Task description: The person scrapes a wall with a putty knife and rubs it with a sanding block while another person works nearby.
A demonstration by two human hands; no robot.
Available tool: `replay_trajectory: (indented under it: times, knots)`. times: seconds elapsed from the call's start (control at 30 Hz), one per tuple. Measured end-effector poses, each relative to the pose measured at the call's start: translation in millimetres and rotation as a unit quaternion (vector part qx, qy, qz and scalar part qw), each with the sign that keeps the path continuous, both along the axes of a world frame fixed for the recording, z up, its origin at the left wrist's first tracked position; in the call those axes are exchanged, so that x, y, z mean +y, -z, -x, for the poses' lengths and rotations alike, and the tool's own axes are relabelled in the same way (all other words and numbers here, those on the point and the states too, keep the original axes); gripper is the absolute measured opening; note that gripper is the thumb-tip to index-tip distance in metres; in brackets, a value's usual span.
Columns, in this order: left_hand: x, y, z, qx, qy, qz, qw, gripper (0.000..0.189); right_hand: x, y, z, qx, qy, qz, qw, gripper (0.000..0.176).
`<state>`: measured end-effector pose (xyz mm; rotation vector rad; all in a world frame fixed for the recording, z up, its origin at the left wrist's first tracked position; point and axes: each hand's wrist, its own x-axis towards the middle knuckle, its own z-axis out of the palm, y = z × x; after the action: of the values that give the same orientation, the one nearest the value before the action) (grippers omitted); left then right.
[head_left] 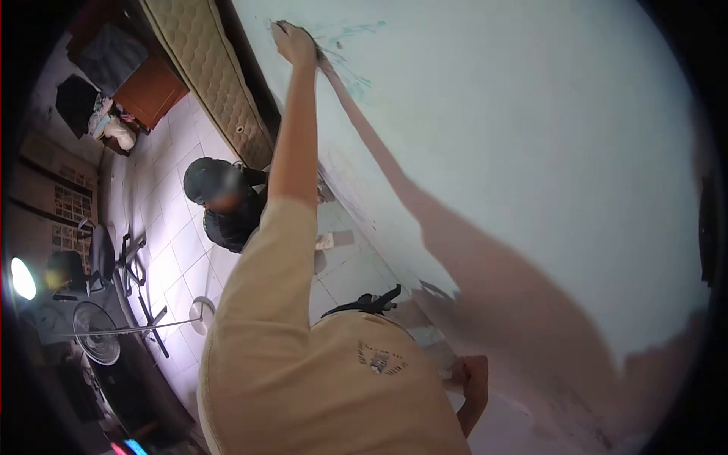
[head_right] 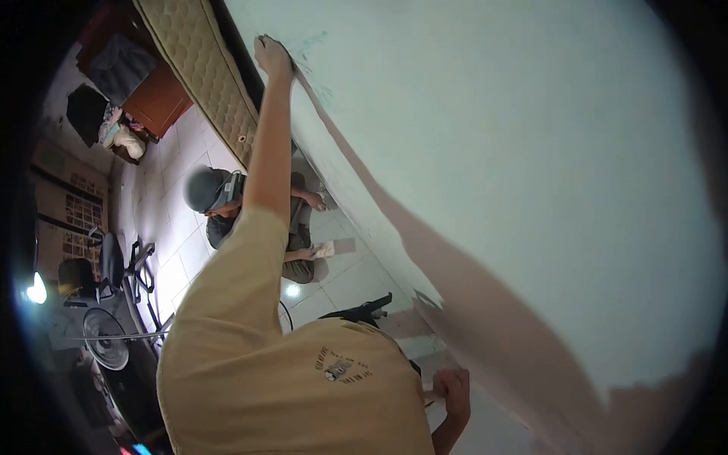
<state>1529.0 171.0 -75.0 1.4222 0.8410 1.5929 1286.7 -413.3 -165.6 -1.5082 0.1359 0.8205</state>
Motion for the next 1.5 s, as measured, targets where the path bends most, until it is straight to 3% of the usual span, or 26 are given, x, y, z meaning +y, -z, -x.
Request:
replay_trajectory:
  times: [0.07,0.17,0.23,0.3,0.33,0.4,0.43,0.47,0.5,0.53,0.57,0.6,0.67,0.73,0.8,0.87,0.97,1.0,1.07,1.13,1.27,1.3,1.37,1.4,1.43,1.5]
  knots:
    - [50.9,-5.4,-5.2,0.019,0.045,0.136,0.989,0.029,3.5,-6.2,2.8,-0.006,0.012,0.024,1.000,0.037]
    - [56.3,16.1,6.6,0.028,0.117,0.032,0.992,0.033,-11.6,1.3,17.2,0.041,0.023,0.016,0.999,0.040]
    - [6.8,65.1,29.7,-0.083,0.241,-0.023,0.967,0.038,-17.3,8.1,25.8,0.057,0.097,0.024,0.993,0.042]
    - [-105.2,106.4,82.8,-0.001,0.192,0.088,0.978,0.041,-21.7,9.4,26.9,0.048,0.108,0.026,0.993,0.043]
    - [-132.7,170.2,100.8,0.099,0.133,0.028,0.986,0.042,-22.8,10.6,27.9,0.044,0.117,0.028,0.992,0.043]
    - [-201.0,272.7,152.6,0.133,0.068,0.277,0.949,0.046,-23.0,14.4,28.7,0.052,0.141,0.031,0.988,0.044]
    - [-216.6,324.0,189.3,0.555,0.178,0.292,0.758,0.045,-27.4,14.7,30.2,0.051,0.159,0.035,0.985,0.044]
    - [-234.1,362.7,226.0,0.824,0.332,0.093,0.450,0.043,-33.6,16.9,33.8,0.055,0.159,0.036,0.985,0.044]
    - [-250.1,387.4,259.2,0.815,0.319,0.091,0.476,0.040,-38.5,21.1,36.2,0.040,0.165,0.040,0.985,0.044]
    - [-258.9,427.9,281.5,0.729,0.156,0.230,0.626,0.038,-45.0,21.1,42.6,0.025,0.173,0.047,0.983,0.043]
    - [-266.2,461.3,291.6,0.591,-0.017,0.358,0.723,0.036,-45.0,18.6,38.4,0.029,0.176,0.051,0.983,0.043]
    - [-272.8,442.0,294.4,0.592,-0.014,0.362,0.720,0.036,-44.6,7.5,37.2,0.034,0.173,0.057,0.983,0.043]
    - [-266.3,353.9,275.5,0.495,0.186,0.469,0.708,0.034,-54.1,0.1,36.5,0.038,0.165,0.060,0.984,0.042]
    - [-246.0,415.5,274.9,0.474,0.346,0.514,0.626,0.024,-70.1,1.7,42.3,0.022,0.129,0.051,0.990,0.041]
    - [-243.4,414.8,266.2,0.534,0.505,0.401,0.547,0.018,-81.4,-3.7,49.4,-0.026,0.105,0.088,0.990,0.041]
    - [-267.7,366.2,256.0,0.636,0.468,0.327,0.520,0.022,-104.3,-6.2,59.4,-0.077,0.080,0.125,0.986,0.041]
    - [-323.0,321.1,270.0,0.643,0.454,0.260,0.559,0.030,-149.9,-12.7,74.7,-0.096,-0.014,0.094,0.991,0.031]
    - [-352.4,307.2,281.3,0.597,0.415,0.295,0.620,0.027,-157.5,-20.3,79.0,-0.140,-0.047,0.102,0.984,0.037]
    - [-401.7,307.8,299.8,0.532,0.488,0.397,0.568,0.017,-178.1,-32.3,88.9,-0.183,-0.069,0.108,0.975,0.042]
    - [-476.4,303.2,334.3,0.447,0.554,0.349,0.610,0.009,-202.7,-36.9,97.5,-0.268,-0.160,0.147,0.938,0.043]
    - [-589.9,276.8,389.1,0.326,0.530,0.554,0.553,0.004,-223.9,-62.4,117.3,-0.248,-0.192,0.143,0.939,0.046]
    - [-602.5,256.6,404.7,0.333,0.530,0.559,0.544,0.004,-235.7,-57.9,124.2,-0.269,-0.198,0.125,0.934,0.047]
    - [-585.2,281.4,429.7,0.338,0.572,0.513,0.544,0.013,-250.8,-57.0,136.0,-0.339,-0.204,0.119,0.911,0.048]
    - [-591.4,254.6,439.5,0.313,0.474,0.568,0.595,0.004,-258.2,-57.2,143.5,-0.330,-0.179,0.090,0.923,0.047]
    - [-575.0,254.5,457.8,0.319,0.498,0.561,0.579,0.006,-264.5,-57.8,149.8,-0.324,-0.159,0.058,0.931,0.047]
    - [-559.2,268.7,487.3,0.357,0.391,0.577,0.622,0.010,-275.1,-53.2,152.1,-0.336,-0.122,0.038,0.933,0.045]
